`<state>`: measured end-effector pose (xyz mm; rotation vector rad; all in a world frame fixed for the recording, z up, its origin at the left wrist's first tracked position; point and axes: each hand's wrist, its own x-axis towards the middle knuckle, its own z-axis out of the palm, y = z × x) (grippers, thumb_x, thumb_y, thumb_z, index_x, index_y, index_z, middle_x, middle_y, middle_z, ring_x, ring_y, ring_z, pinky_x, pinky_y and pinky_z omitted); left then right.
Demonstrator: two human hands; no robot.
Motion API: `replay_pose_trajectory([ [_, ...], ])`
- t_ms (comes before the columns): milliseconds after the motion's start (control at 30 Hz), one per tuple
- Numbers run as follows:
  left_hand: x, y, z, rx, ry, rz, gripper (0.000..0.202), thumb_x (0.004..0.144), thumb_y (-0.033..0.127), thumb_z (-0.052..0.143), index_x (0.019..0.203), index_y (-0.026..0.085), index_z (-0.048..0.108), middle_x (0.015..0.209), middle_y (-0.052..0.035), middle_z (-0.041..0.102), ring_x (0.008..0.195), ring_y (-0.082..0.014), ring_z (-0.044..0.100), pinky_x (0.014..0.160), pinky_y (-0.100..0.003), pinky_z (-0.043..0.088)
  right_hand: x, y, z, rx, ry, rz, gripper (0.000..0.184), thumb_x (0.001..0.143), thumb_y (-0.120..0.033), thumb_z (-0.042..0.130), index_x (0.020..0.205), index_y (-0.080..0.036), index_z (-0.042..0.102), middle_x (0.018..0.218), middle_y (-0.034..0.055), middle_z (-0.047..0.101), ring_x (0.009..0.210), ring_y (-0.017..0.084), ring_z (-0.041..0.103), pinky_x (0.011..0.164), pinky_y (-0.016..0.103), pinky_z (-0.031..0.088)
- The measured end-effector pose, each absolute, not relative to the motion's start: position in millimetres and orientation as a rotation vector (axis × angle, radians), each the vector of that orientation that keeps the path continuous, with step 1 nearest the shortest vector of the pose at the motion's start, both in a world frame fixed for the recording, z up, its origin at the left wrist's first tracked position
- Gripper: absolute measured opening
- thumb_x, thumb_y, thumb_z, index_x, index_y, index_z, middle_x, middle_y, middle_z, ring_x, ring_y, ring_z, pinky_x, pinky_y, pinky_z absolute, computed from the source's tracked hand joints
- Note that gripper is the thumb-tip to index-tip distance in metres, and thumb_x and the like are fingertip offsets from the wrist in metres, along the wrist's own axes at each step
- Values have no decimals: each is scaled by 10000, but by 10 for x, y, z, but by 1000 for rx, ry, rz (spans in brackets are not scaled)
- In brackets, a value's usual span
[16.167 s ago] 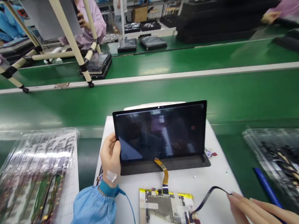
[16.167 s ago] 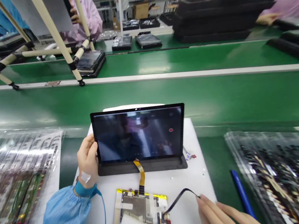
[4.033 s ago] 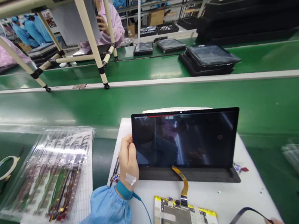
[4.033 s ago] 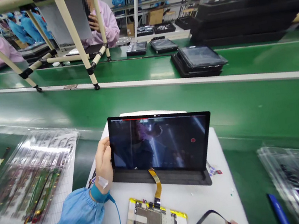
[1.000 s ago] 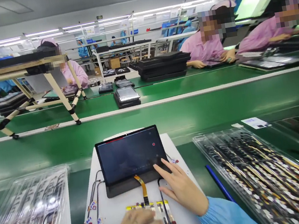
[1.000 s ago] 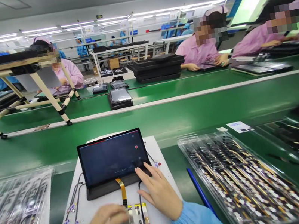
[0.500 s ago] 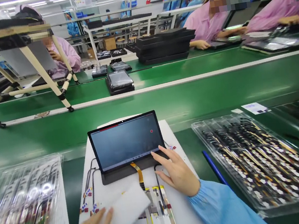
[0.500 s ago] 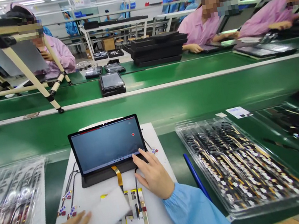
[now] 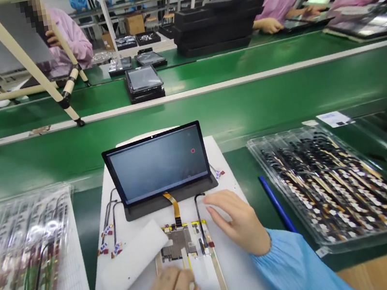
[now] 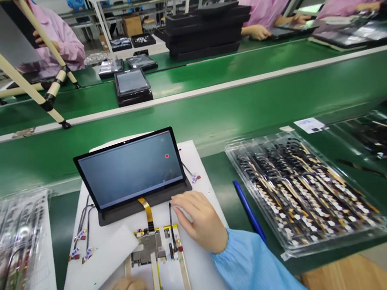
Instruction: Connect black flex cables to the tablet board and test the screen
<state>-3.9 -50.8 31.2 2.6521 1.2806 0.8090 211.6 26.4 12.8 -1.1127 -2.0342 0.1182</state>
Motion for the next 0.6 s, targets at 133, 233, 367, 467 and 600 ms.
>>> replay_pose_trajectory([
  [133,353,-396,231,2521,1492,620,166,818,90,399,758,206,502,649,-7,589,551,-161,605,502,-246,486,2076,-42,155,-1144,-2032,325,133,929,-122,420,979,-187,525,852,32,607,782,163,570,658,299,495],
  [233,479,-338,162,2484,1647,529,156,736,66,475,680,211,488,613,8,578,514,-173,593,471,-273,480,2070,-231,74,-1135,-2018,428,137,924,-104,423,962,-180,529,828,24,596,749,151,550,646,289,492],
  [367,575,-307,162,2496,1752,468,152,669,72,537,632,212,492,577,14,563,498,-182,580,466,-292,470,2083,-345,-54,-1120,-1997,513,138,913,-95,449,1000,-161,534,860,38,590,794,154,540,694,292,502],
  [467,636,-297,194,2530,1776,466,148,646,69,532,612,207,494,556,13,550,492,-176,562,470,-285,452,2084,-353,-95,-1119,-1983,528,153,915,-89,444,1022,-147,537,882,53,582,813,158,531,697,286,504],
  [600,675,-307,176,2532,1768,508,156,663,50,468,618,198,493,557,1,529,513,-180,539,501,-296,440,2077,-337,-92,-1127,-1969,534,129,921,-94,448,991,-140,546,868,57,565,801,151,523,684,265,504],
])
